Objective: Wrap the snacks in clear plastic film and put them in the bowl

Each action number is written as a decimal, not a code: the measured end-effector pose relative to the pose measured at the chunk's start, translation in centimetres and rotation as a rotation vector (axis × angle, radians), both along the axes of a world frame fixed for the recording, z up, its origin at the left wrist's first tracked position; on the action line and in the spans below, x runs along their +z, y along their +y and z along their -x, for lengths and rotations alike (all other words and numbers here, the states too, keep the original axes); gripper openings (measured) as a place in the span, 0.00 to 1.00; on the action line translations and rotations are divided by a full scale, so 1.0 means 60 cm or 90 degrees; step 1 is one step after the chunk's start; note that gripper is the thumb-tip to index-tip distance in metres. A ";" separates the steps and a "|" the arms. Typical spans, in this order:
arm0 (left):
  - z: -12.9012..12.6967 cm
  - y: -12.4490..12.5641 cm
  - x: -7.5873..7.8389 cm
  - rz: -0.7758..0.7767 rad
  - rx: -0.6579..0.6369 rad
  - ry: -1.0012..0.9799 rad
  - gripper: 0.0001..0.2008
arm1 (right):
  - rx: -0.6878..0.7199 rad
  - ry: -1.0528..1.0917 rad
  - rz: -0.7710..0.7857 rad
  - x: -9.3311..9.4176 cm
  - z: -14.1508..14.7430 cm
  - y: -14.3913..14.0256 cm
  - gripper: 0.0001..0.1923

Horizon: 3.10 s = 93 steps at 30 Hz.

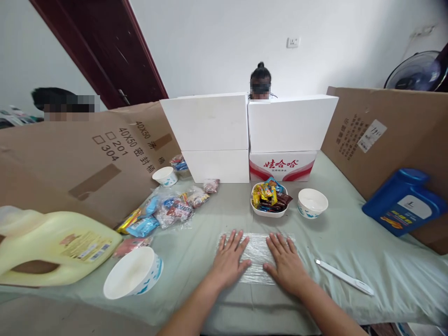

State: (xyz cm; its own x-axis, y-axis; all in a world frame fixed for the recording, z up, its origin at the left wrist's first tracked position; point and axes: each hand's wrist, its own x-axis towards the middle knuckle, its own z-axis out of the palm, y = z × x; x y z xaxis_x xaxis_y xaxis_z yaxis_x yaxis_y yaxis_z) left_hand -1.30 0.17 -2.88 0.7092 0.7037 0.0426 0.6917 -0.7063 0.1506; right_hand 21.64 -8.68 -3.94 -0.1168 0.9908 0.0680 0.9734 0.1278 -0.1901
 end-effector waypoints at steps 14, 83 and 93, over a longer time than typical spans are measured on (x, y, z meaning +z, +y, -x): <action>0.136 -0.056 0.039 0.001 -0.148 -0.135 0.19 | 0.096 0.030 -0.150 -0.015 -0.084 -0.162 0.28; -0.065 -0.072 -0.010 0.162 -0.269 -0.339 0.28 | 0.027 0.488 0.039 0.098 -0.011 -0.080 0.13; -0.065 -0.067 0.000 0.248 -0.260 -0.413 0.33 | -0.268 0.414 0.162 0.032 -0.021 0.068 0.07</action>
